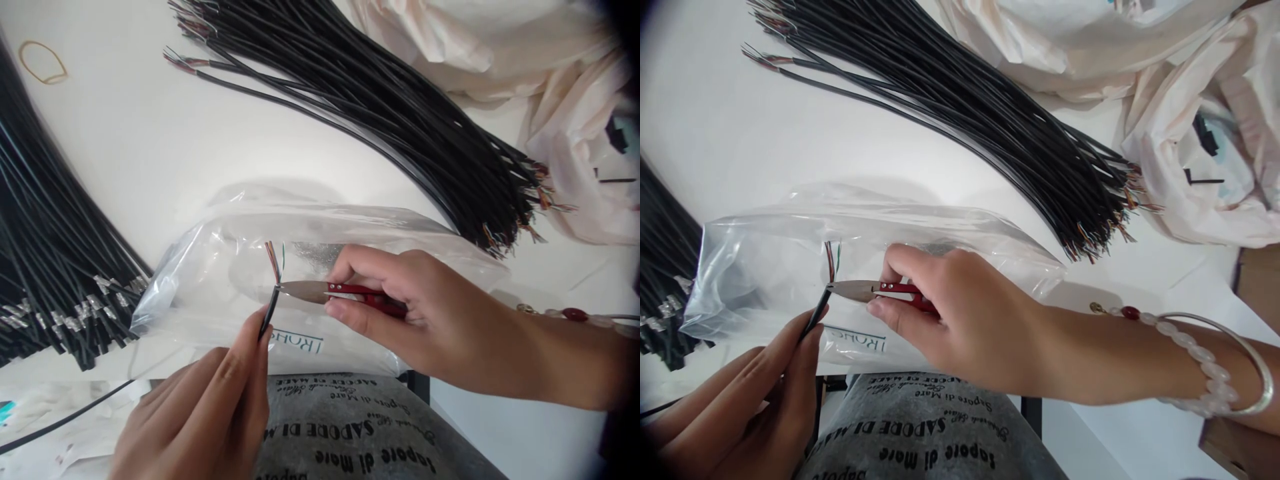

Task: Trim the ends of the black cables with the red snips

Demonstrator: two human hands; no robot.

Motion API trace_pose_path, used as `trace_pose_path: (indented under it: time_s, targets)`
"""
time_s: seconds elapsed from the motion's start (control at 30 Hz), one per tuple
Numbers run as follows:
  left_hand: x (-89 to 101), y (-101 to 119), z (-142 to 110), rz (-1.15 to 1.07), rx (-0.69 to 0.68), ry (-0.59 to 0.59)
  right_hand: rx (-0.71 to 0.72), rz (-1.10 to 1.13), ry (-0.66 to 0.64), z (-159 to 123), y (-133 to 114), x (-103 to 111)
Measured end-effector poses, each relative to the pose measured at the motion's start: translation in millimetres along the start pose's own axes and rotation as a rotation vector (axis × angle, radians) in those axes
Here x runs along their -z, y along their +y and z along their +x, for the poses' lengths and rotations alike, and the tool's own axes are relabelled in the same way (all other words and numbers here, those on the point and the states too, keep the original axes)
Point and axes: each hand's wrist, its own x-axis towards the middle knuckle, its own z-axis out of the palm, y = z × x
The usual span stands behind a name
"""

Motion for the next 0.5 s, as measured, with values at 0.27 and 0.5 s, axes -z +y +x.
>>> trace_pose_path:
  time_s: [0.27, 0.5]
  targets:
    - [-2.4, 1.1, 6.0, 0.031, -0.081, 0.047, -0.080, 0.092, -0.071, -1.0, -2.7, -0.1]
    - [1.2, 1.6, 9.3, 0.068, -0.142, 0.056, -0.109, 0.140, -0.096, -4.7, -5.5, 0.2]
